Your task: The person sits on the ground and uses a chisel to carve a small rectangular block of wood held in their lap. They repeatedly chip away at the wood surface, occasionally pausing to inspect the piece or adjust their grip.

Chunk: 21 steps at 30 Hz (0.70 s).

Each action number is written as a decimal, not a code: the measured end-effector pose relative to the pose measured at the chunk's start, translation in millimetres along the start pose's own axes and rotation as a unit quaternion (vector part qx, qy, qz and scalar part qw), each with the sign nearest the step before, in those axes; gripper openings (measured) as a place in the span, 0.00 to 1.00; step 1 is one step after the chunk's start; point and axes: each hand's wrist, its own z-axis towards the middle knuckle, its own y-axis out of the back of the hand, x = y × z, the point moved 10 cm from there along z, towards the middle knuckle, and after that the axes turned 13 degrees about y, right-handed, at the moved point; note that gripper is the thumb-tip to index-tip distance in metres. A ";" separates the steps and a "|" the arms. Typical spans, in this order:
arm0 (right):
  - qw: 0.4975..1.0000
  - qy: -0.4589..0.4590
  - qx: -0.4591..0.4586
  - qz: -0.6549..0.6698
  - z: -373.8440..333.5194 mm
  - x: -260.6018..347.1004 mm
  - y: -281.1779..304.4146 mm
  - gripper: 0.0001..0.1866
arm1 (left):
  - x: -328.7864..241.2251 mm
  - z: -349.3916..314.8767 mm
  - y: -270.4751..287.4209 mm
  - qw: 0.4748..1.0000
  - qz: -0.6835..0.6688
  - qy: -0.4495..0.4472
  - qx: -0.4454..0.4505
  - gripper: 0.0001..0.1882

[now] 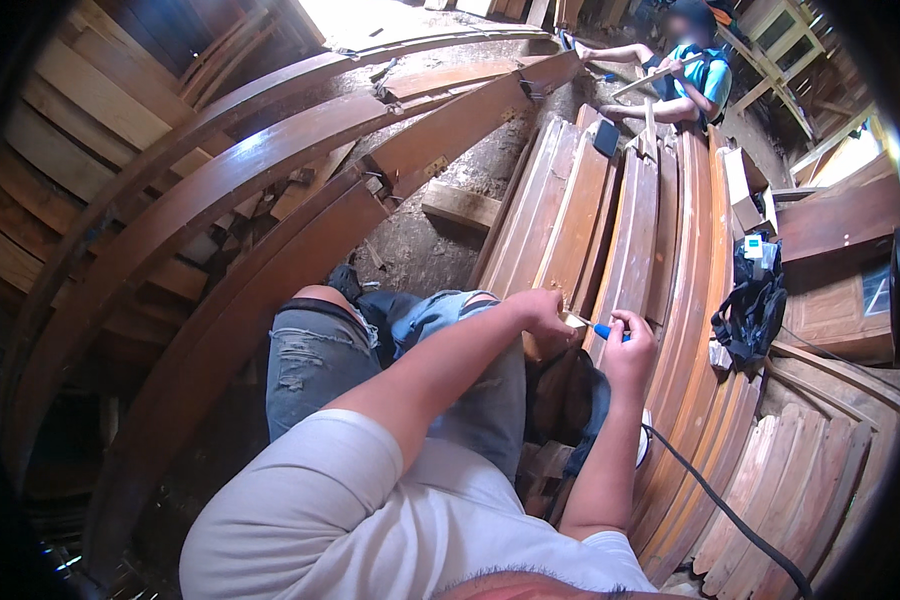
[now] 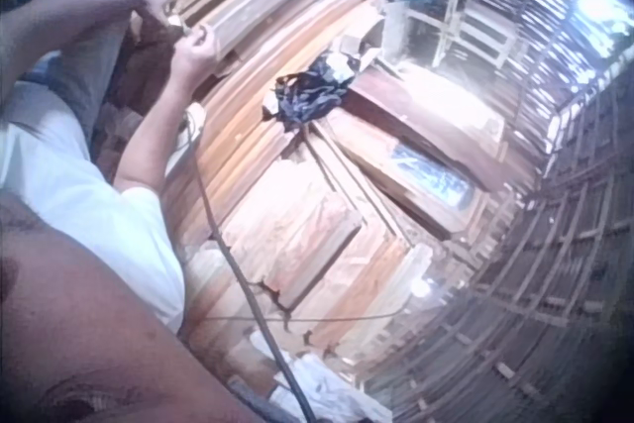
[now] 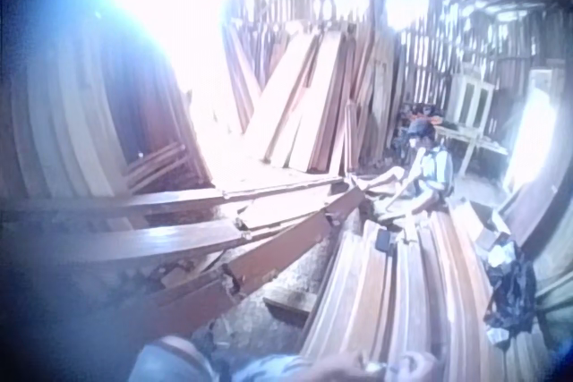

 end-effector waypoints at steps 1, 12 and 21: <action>1.000 -0.008 0.002 0.006 -1.1 1.9 0.5 0.08 | 1.6 0.0 1.3 1.000 -0.002 0.001 -0.007 0.51; 0.984 -0.131 0.108 0.045 -60.2 -55.4 -20.1 0.22 | -17.3 -26.3 14.3 0.993 0.075 -0.029 -0.081 0.53; 0.902 -0.302 0.239 0.194 -116.4 -87.1 -64.9 0.32 | -30.4 -39.5 14.6 0.973 0.201 -0.069 -0.095 0.45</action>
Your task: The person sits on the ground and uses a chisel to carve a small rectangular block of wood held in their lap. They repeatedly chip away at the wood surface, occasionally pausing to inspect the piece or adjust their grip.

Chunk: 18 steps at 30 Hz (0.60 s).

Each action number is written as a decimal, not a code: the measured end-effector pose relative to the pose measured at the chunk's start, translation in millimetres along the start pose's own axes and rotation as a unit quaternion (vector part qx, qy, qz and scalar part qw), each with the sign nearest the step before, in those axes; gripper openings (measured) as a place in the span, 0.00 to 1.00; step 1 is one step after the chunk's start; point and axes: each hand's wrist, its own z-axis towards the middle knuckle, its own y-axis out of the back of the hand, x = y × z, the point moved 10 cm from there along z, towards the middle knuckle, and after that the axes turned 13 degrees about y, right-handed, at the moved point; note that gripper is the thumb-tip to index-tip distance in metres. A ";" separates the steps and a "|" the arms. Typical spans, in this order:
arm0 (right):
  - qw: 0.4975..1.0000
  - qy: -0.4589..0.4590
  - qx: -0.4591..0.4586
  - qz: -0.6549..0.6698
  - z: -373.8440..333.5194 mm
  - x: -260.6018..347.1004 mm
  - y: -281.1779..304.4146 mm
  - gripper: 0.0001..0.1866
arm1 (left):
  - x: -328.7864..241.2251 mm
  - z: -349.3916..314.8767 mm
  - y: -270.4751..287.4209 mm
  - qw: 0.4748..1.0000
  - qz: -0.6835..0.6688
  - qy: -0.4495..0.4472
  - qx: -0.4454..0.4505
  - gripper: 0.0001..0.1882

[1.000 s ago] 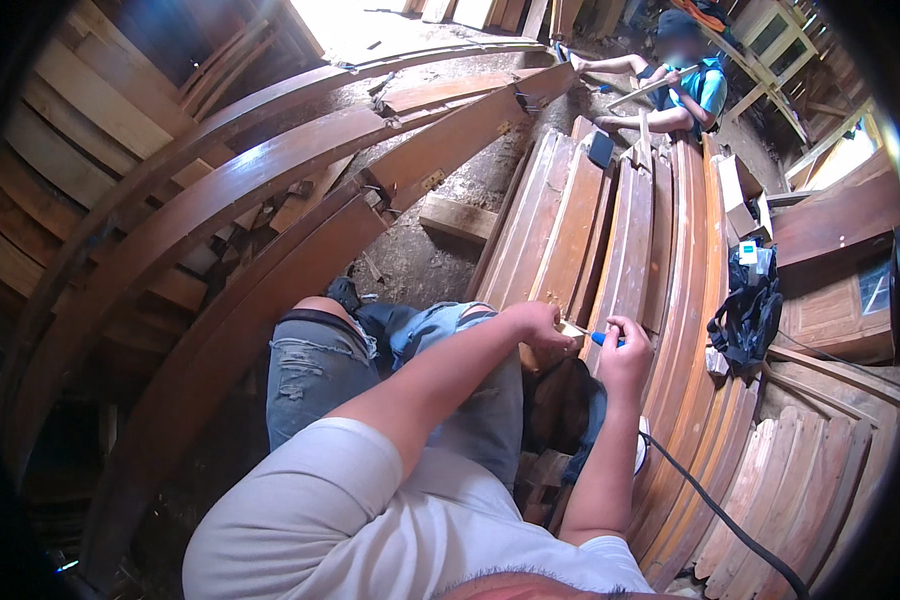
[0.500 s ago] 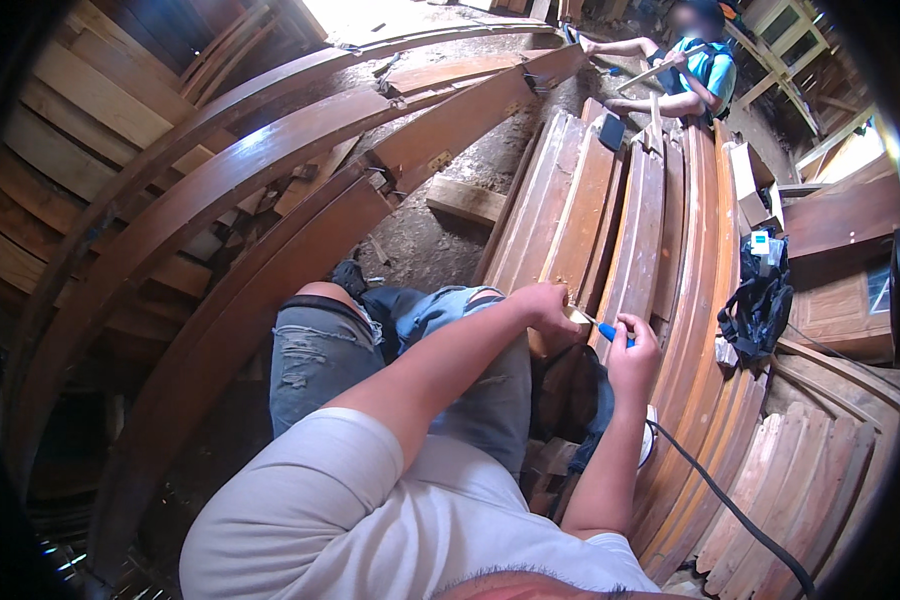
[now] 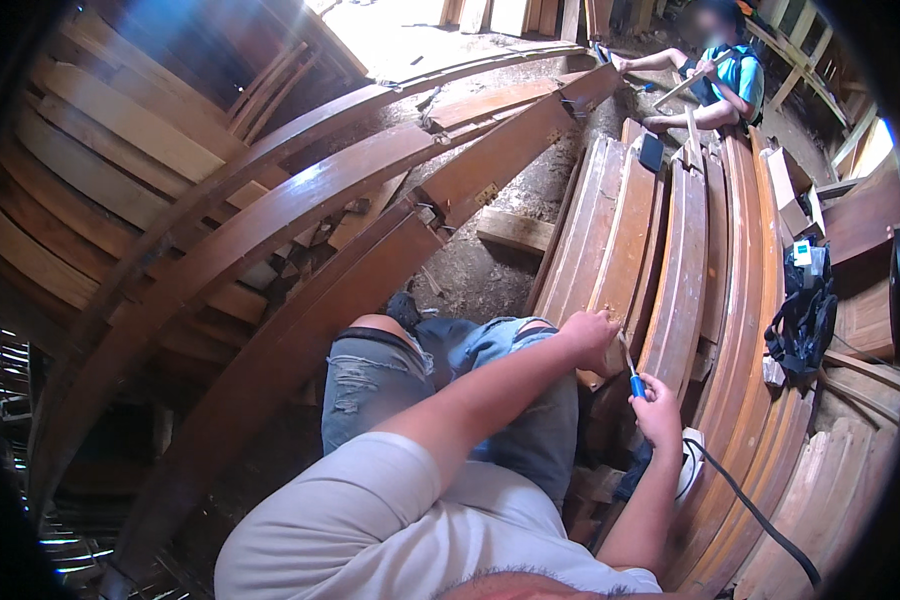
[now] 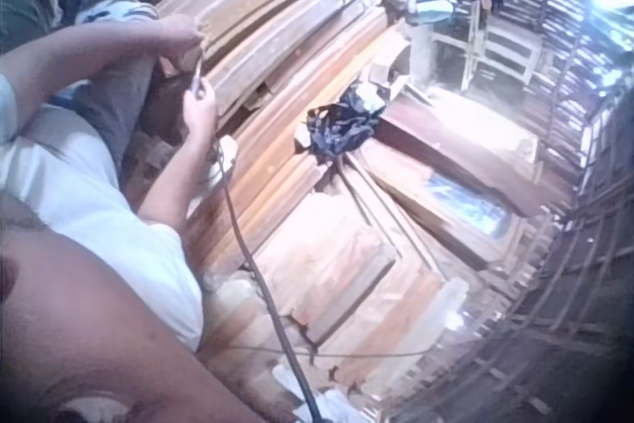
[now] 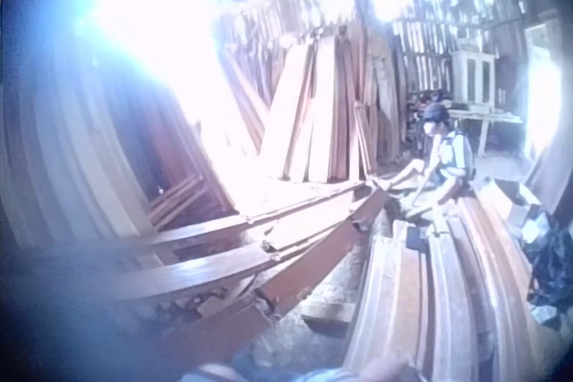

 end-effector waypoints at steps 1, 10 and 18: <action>1.000 -0.003 0.006 -0.027 0.1 -3.1 -1.2 0.31 | -2.9 0.7 -2.1 1.000 0.005 -0.002 -0.002 0.44; 0.993 0.074 -0.003 -0.097 -13.5 33.4 -14.1 0.29 | -3.3 1.9 -5.0 1.000 0.020 -0.005 0.003 0.45; 0.990 0.063 0.006 -0.127 -22.5 48.3 -17.7 0.29 | 3.5 1.8 -0.8 1.000 -0.002 0.014 -0.001 0.44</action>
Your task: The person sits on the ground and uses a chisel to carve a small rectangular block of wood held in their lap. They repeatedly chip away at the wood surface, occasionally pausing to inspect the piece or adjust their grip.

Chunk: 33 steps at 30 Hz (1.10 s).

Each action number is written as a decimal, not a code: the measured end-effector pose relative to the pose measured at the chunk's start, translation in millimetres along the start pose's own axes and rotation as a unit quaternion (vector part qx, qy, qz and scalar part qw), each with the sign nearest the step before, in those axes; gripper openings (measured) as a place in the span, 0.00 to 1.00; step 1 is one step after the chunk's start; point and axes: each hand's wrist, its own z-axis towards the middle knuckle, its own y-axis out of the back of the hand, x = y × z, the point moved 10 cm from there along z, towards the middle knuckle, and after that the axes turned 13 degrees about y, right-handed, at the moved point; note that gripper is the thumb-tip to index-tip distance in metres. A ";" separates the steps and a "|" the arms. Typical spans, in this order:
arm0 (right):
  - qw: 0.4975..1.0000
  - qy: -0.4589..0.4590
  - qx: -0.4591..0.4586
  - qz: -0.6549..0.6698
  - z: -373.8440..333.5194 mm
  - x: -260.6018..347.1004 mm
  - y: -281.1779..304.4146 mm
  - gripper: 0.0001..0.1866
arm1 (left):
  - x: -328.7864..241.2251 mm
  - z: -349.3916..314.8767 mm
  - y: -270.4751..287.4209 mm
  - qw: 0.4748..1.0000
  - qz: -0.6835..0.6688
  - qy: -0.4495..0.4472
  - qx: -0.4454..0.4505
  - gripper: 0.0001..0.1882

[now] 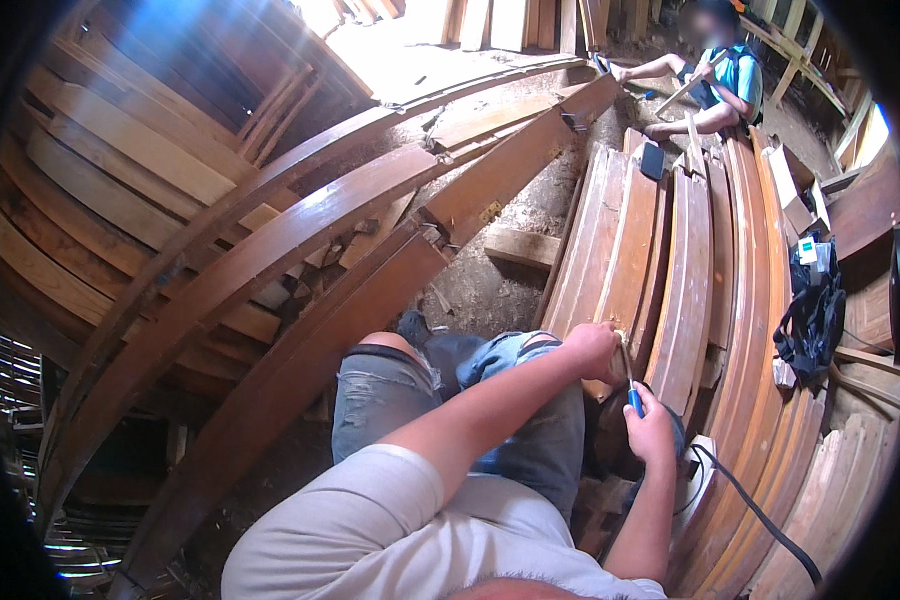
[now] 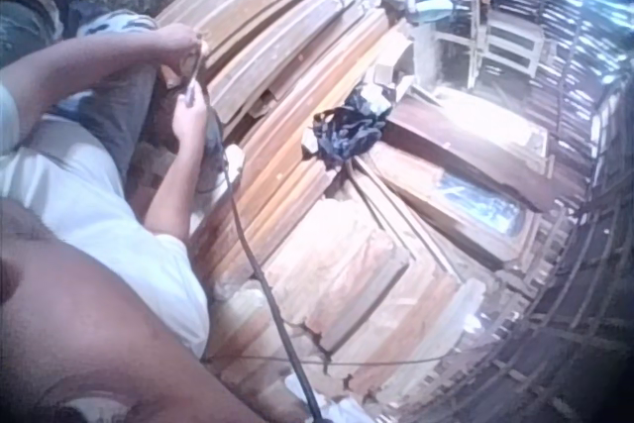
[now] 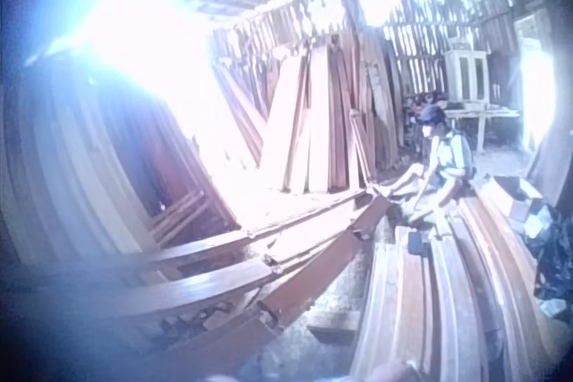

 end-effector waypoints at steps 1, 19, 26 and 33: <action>1.000 0.007 -0.005 -0.005 0.2 1.0 0.1 0.29 | 0.2 0.0 -0.6 1.000 -0.001 -0.001 0.002 0.43; 0.997 0.020 -0.025 -0.075 -15.6 24.6 8.2 0.27 | 4.0 1.6 -5.2 0.999 -0.034 -0.003 -0.017 0.38; 0.997 0.004 -0.013 -0.077 -13.8 20.9 3.1 0.28 | 4.7 2.3 -8.1 0.999 -0.027 0.012 0.018 0.39; 0.997 0.007 -0.011 -0.078 -14.6 16.9 3.0 0.28 | 3.1 1.1 -5.2 0.999 -0.040 0.002 0.007 0.37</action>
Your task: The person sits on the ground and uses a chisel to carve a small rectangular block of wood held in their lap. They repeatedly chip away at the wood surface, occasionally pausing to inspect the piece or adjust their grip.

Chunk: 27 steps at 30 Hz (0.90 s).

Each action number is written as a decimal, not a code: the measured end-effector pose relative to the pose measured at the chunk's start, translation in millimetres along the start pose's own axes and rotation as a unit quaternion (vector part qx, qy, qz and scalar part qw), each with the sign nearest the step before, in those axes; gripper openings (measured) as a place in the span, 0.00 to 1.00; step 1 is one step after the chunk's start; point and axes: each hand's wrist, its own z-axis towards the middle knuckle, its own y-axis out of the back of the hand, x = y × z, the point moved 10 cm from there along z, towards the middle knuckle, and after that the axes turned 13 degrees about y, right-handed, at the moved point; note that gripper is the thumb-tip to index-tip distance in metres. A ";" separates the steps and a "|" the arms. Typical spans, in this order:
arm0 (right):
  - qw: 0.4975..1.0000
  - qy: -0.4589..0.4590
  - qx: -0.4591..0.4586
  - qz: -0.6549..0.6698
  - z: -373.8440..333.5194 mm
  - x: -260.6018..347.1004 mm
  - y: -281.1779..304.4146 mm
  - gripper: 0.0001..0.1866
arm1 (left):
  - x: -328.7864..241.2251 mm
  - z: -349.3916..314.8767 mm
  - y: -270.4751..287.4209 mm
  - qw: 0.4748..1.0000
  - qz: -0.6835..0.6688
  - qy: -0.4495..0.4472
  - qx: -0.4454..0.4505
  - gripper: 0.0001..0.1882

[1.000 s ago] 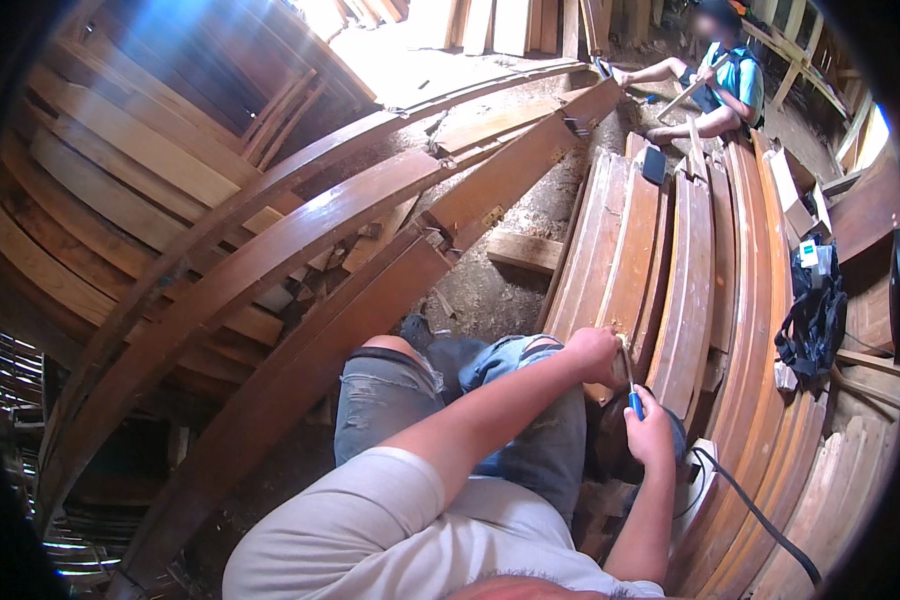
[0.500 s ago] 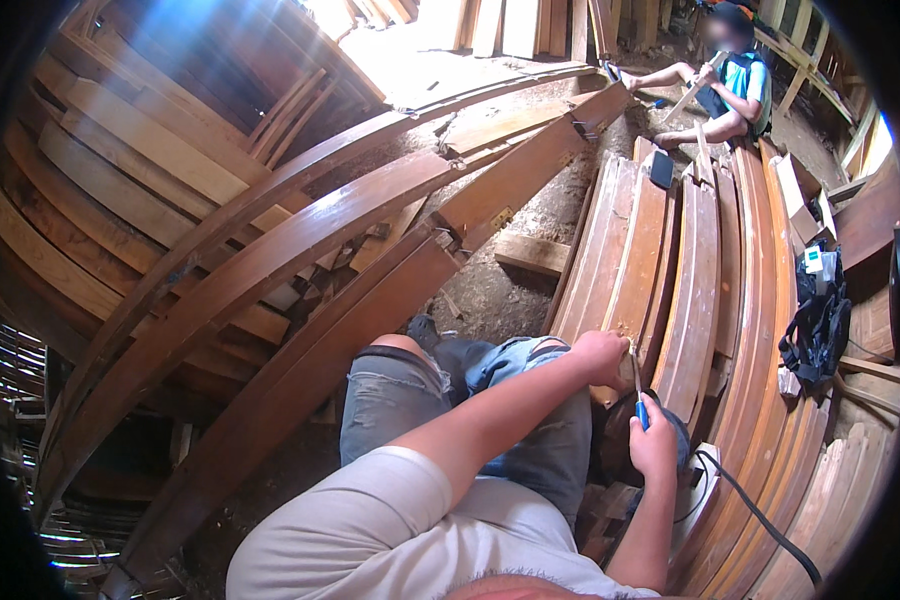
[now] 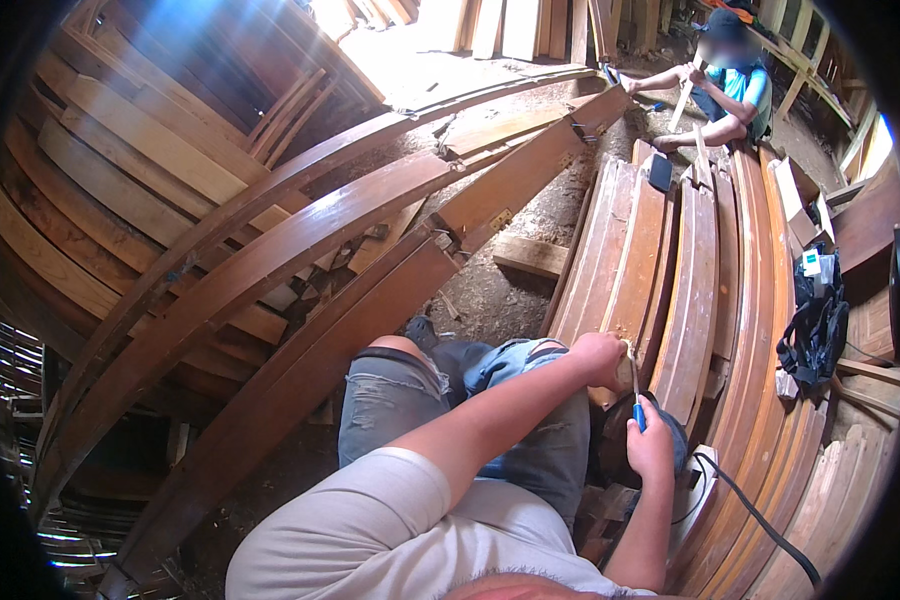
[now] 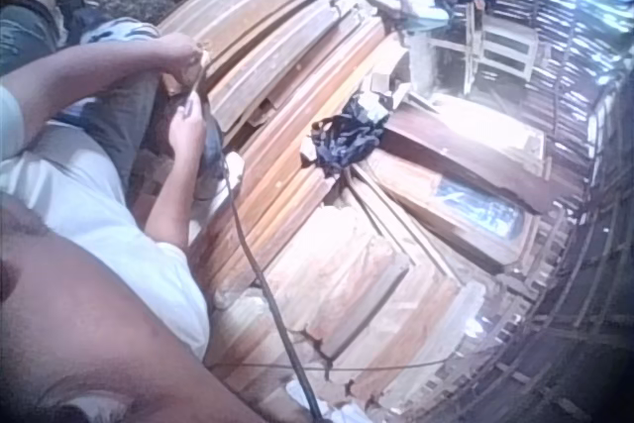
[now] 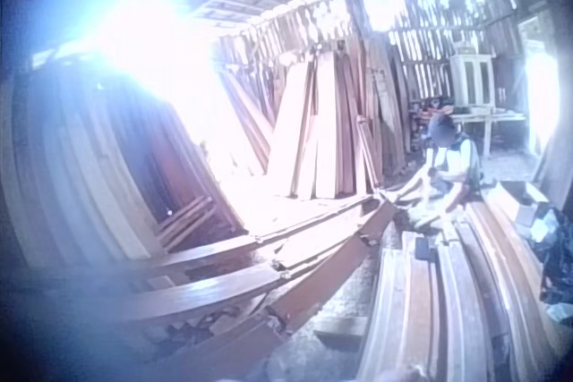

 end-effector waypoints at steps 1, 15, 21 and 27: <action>1.000 0.003 -0.001 0.002 -0.1 0.0 0.2 0.28 | 0.4 0.4 -0.6 1.000 -0.003 0.003 0.003 0.37; 0.999 0.009 0.018 0.028 -0.2 1.6 -5.9 0.28 | 14.2 8.8 -15.0 1.000 0.010 -0.013 0.006 0.35; 0.999 0.018 0.010 0.029 -1.0 -1.7 -14.7 0.29 | 25.3 8.8 -15.7 0.999 0.003 0.038 0.021 0.38; 0.999 -0.003 0.013 0.037 -6.9 -19.2 -12.1 0.28 | 3.2 5.1 -2.8 0.999 0.011 -0.002 0.037 0.35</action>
